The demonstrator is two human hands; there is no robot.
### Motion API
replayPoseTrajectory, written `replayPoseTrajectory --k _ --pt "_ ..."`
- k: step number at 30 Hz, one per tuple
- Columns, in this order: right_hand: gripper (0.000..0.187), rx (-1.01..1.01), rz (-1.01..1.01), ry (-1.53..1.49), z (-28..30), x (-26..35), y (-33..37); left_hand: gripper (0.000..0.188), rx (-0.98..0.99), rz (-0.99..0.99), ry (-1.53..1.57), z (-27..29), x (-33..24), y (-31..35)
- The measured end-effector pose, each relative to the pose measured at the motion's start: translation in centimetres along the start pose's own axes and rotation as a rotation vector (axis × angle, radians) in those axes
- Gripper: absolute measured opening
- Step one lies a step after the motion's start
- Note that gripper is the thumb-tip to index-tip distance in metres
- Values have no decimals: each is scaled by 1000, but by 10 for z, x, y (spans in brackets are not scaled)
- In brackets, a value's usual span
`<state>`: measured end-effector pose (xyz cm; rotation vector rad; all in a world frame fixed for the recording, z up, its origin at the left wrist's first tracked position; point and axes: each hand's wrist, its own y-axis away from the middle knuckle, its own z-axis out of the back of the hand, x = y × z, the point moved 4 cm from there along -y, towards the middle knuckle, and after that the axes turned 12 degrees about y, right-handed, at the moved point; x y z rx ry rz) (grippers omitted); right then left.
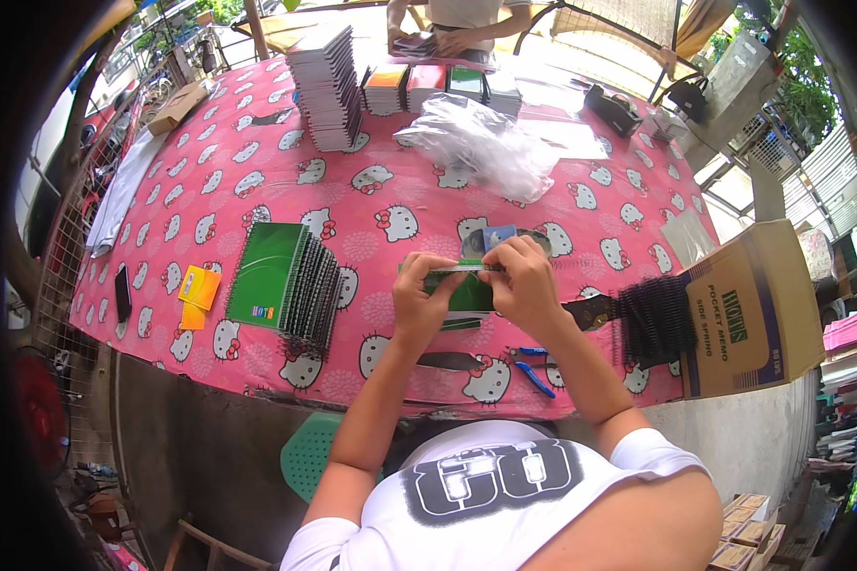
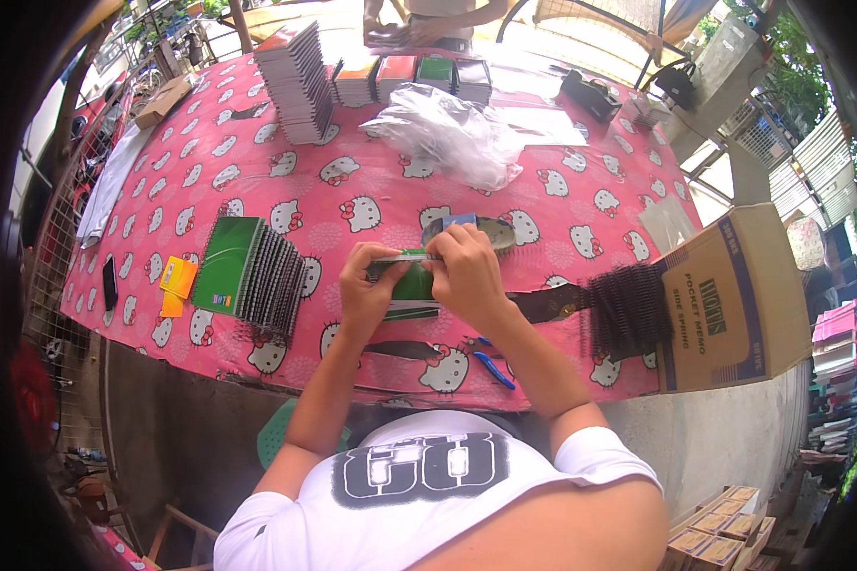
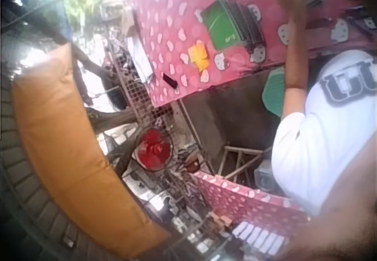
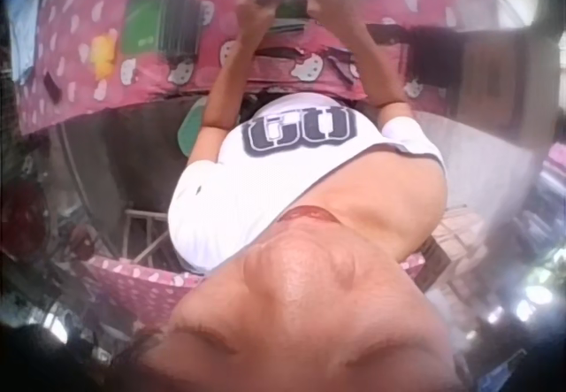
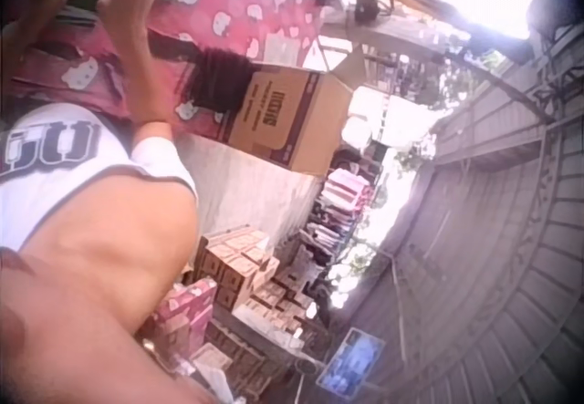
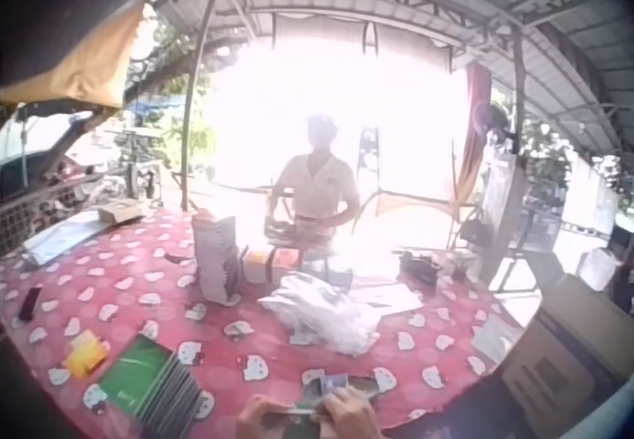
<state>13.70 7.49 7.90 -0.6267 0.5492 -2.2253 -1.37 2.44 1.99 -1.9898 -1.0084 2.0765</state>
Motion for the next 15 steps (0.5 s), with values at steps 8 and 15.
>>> replayPoseTrajectory --k 8,15 --pt "17 201 -198 -50 84 -7 -17 29 58 -15 -13 4 -3 -4" --pt "33 587 55 107 16 1 -24 32 32 8 -36 3 12 -10"
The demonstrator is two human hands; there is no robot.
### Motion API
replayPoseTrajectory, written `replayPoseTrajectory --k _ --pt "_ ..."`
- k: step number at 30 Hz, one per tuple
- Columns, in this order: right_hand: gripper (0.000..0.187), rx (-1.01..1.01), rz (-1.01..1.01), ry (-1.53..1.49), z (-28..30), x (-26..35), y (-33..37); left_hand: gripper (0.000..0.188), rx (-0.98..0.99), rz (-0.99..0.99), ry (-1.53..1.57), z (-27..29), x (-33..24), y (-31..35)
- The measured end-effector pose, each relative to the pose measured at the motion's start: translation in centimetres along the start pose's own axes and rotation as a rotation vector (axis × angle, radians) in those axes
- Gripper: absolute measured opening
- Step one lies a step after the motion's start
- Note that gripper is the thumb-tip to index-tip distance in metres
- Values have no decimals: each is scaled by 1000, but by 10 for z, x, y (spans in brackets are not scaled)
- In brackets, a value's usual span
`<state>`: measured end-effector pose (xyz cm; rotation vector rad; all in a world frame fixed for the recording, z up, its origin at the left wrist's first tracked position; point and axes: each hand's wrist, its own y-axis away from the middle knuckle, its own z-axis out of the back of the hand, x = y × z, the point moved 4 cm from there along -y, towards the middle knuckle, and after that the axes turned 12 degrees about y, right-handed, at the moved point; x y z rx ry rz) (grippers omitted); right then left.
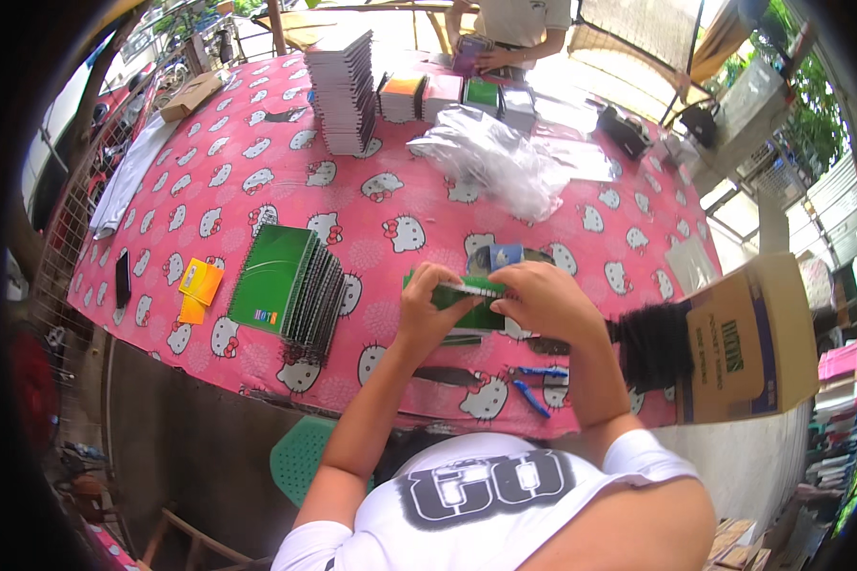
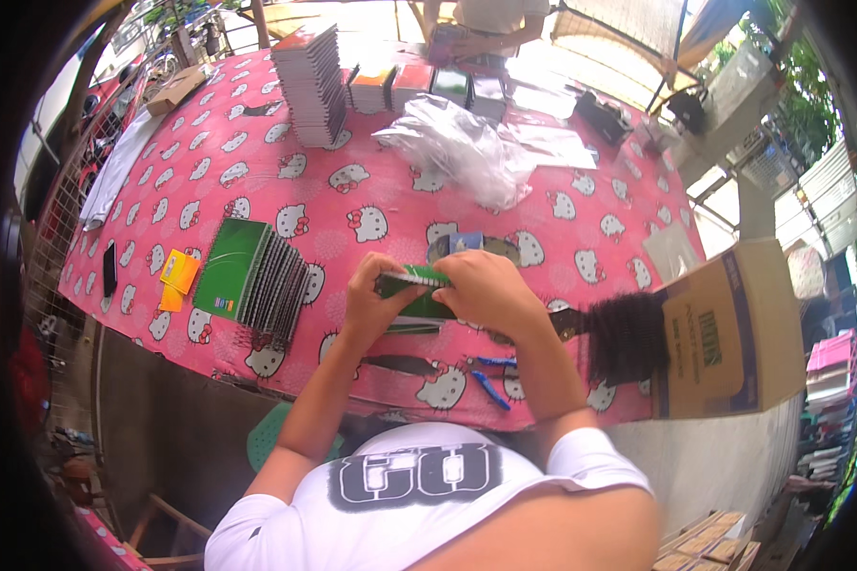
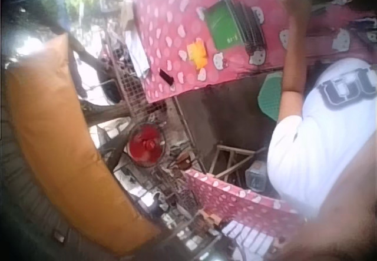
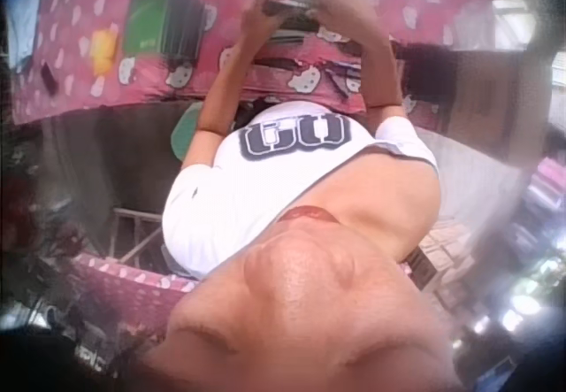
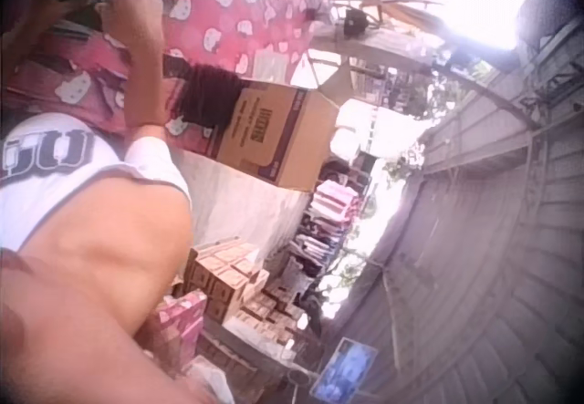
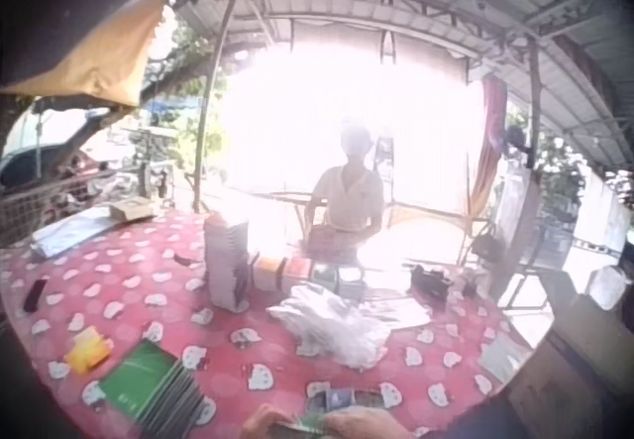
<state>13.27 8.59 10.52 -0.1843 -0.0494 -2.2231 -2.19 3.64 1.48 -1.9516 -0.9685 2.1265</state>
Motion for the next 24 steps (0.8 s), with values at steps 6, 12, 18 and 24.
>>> replayPoseTrajectory --k 6,12,18,24 --pt "29 235 13 42 -21 4 -18 30 50 114 66 -3 -6 4" --pt "27 354 19 178 -27 8 -31 34 71 99 118 -3 -3 6" --pt "22 173 81 81 -11 19 -26 44 79 154 153 1 0 8" --pt "27 220 76 88 -16 25 -31 43 80 117 382 6 6 14"
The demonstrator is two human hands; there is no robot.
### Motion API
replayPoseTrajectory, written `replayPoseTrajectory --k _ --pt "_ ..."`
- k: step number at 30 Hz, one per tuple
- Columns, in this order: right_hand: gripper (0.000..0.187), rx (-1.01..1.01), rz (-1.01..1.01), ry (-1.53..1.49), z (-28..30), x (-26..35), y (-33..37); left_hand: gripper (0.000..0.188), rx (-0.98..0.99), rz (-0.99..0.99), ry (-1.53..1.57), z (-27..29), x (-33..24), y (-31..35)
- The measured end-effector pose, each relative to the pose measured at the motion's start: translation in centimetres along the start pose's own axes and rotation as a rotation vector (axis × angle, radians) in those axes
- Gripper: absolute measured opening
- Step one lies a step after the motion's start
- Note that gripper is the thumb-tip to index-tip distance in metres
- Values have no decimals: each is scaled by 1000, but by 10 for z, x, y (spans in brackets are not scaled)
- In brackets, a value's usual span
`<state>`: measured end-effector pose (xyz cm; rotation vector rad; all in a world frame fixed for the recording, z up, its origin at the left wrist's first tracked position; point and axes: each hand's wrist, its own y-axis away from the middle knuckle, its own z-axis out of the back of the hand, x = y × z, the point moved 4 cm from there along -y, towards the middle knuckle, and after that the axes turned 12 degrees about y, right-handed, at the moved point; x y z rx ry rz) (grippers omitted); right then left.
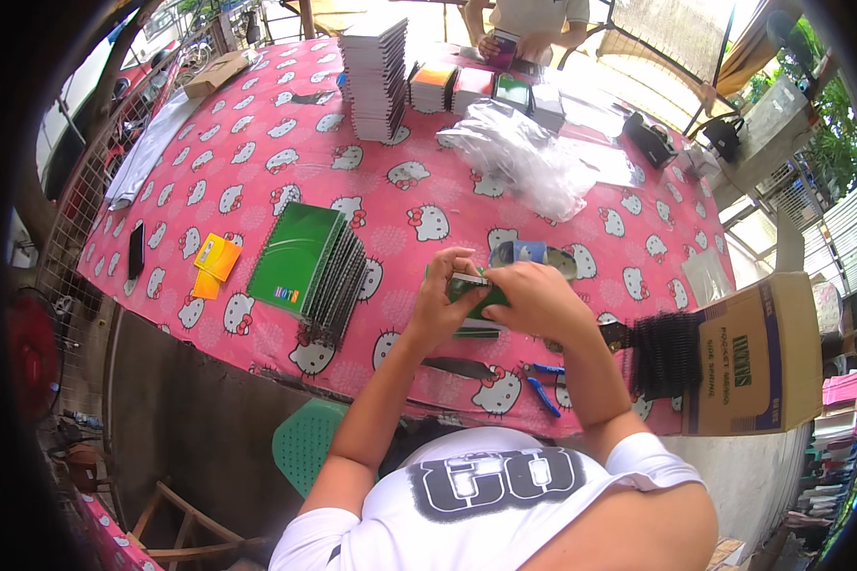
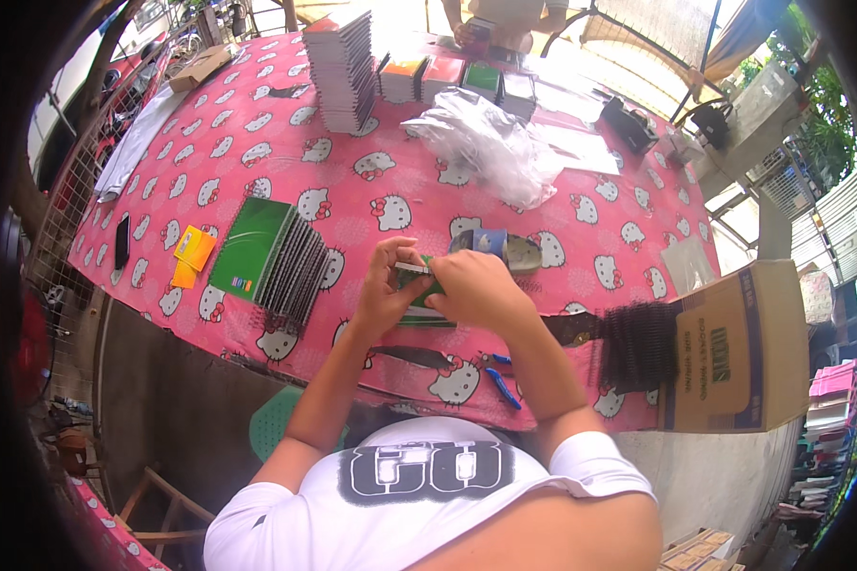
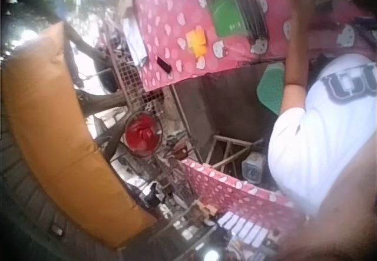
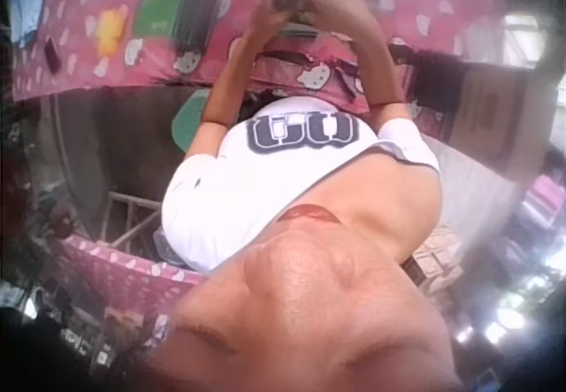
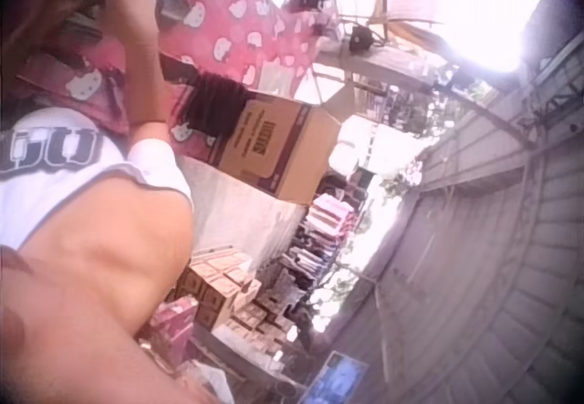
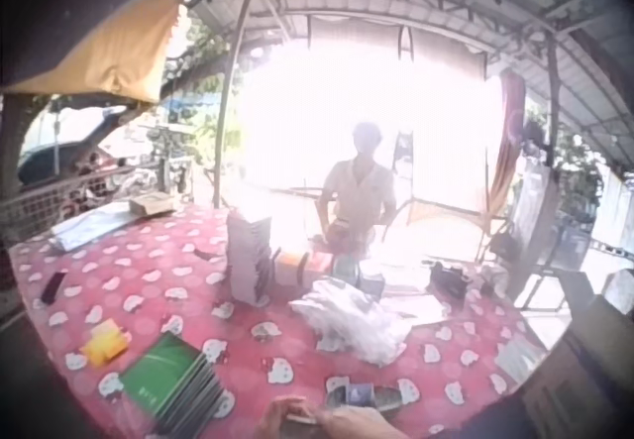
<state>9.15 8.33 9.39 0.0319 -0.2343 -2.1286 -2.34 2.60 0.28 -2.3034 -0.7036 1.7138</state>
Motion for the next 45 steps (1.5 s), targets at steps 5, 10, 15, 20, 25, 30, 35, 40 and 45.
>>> replayPoseTrajectory --k 5,10,15,20,25,30,35,40,45 --pt "31 -231 -19 -83 20 15 21 33 -89 11 65 21 5 14" --pt "33 -182 37 -44 4 10 4 34 -109 -14 -52 24 -11 13" --pt "34 -113 115 -58 -1 14 -9 34 -150 45 49 27 -7 11" --pt "33 -247 118 -76 5 19 1 32 -163 24 -33 24 -16 12" --pt "39 -802 50 -262 15 11 49 27 -147 -23 6 24 -13 9" --pt "50 -490 -305 -161 -126 -12 132 21 -123 -51 121 9 -10 0" --pt "52 -454 -460 -184 -171 -14 158 22 -207 -97 164 -9 -23 -5" --pt "41 -741 -198 -507 -37 17 117 19 -162 -333 -237 -20 -54 2" --pt "41 -845 -79 -287 5 33 91 23 -99 -411 -297 -26 -74 9"
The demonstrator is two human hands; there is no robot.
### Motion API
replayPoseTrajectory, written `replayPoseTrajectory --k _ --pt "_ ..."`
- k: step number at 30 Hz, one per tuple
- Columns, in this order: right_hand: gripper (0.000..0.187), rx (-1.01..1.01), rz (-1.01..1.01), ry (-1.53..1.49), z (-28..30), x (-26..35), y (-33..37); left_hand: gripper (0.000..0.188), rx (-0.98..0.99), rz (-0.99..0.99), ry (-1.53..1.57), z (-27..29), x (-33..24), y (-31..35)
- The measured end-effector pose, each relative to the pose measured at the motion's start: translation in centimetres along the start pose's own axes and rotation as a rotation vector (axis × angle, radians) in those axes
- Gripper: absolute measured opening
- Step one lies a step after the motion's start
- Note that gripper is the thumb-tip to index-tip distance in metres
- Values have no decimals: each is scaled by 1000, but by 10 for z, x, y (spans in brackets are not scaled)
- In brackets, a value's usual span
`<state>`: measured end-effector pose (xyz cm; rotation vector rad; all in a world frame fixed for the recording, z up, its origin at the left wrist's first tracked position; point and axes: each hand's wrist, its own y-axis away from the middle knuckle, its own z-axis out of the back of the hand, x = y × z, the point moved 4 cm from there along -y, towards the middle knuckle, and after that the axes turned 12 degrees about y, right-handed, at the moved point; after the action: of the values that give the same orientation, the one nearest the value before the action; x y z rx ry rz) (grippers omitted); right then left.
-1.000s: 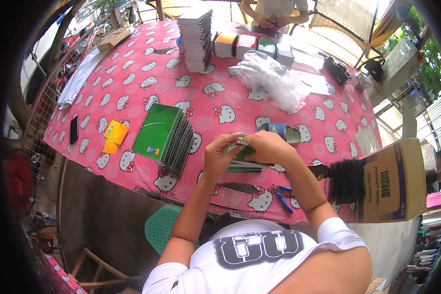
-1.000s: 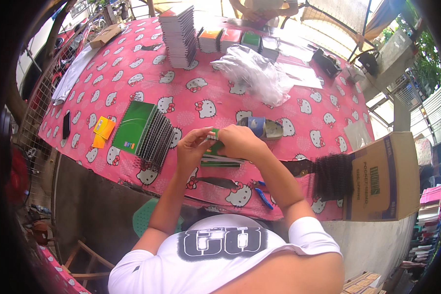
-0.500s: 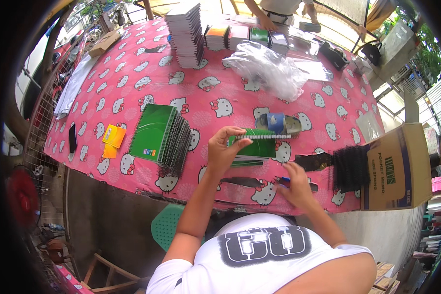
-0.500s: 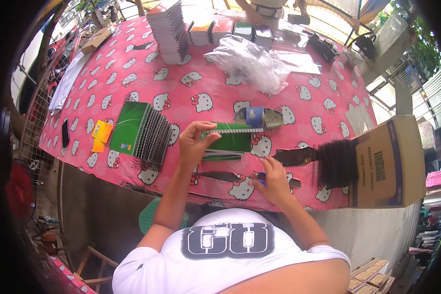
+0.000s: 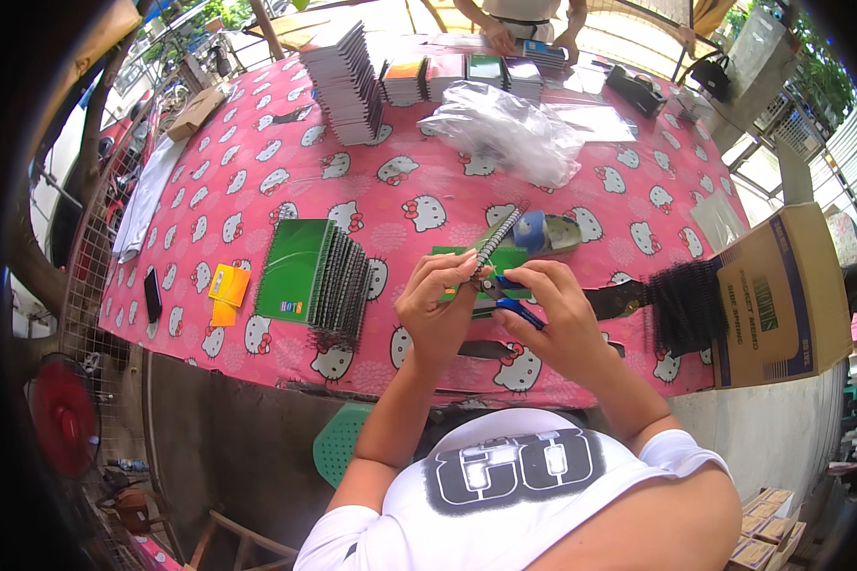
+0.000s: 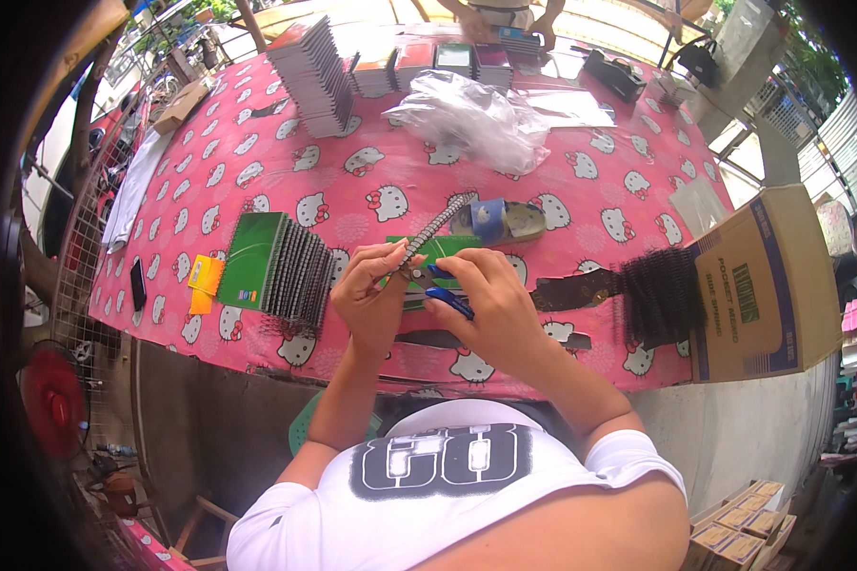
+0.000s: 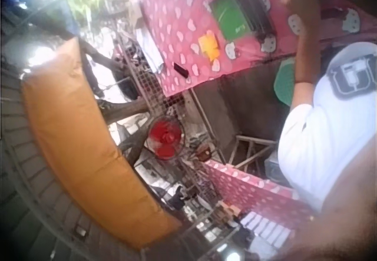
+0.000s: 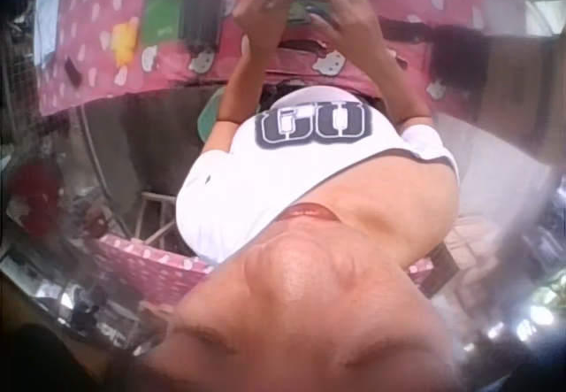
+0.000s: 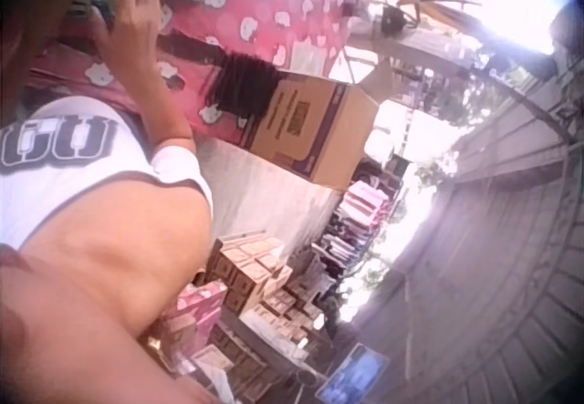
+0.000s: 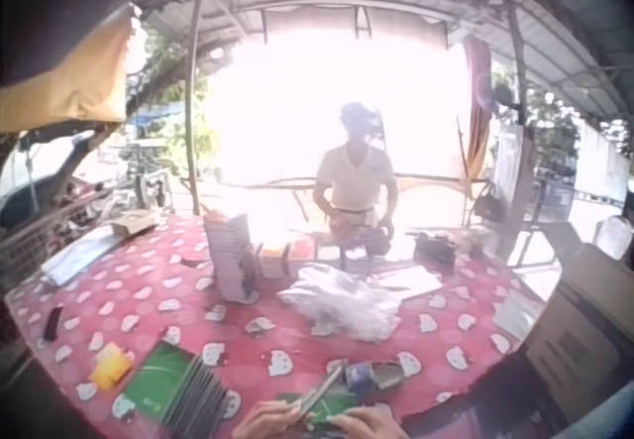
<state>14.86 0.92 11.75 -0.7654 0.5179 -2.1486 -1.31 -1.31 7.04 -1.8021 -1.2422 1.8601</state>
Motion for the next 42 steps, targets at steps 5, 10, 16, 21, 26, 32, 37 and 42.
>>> replayPoseTrajectory --k 5,10,16,21,26,32,37,42 --pt "33 546 -438 -777 -21 -18 1 25 -9 -150 -61 8 -11 3" --pt "35 574 -629 -1065 -57 -38 46 25 13 -226 -85 11 -11 1" --pt "47 303 -117 190 -48 -72 142 26 -39 -57 -82 28 -13 -8" --pt "60 -45 156 -4 -14 8 13 27 140 -77 -222 27 -52 -7" --pt "53 151 538 -367 -61 69 -92 34 -167 -179 -479 82 -87 -15" --pt "30 62 -7 -789 -174 80 -154 67 -870 54 -39 221 -4 4" --pt "25 -102 74 -635 -223 69 -139 48 -908 166 87 211 12 1" --pt "45 -130 131 -462 -204 62 -136 39 -930 71 22 219 15 0"
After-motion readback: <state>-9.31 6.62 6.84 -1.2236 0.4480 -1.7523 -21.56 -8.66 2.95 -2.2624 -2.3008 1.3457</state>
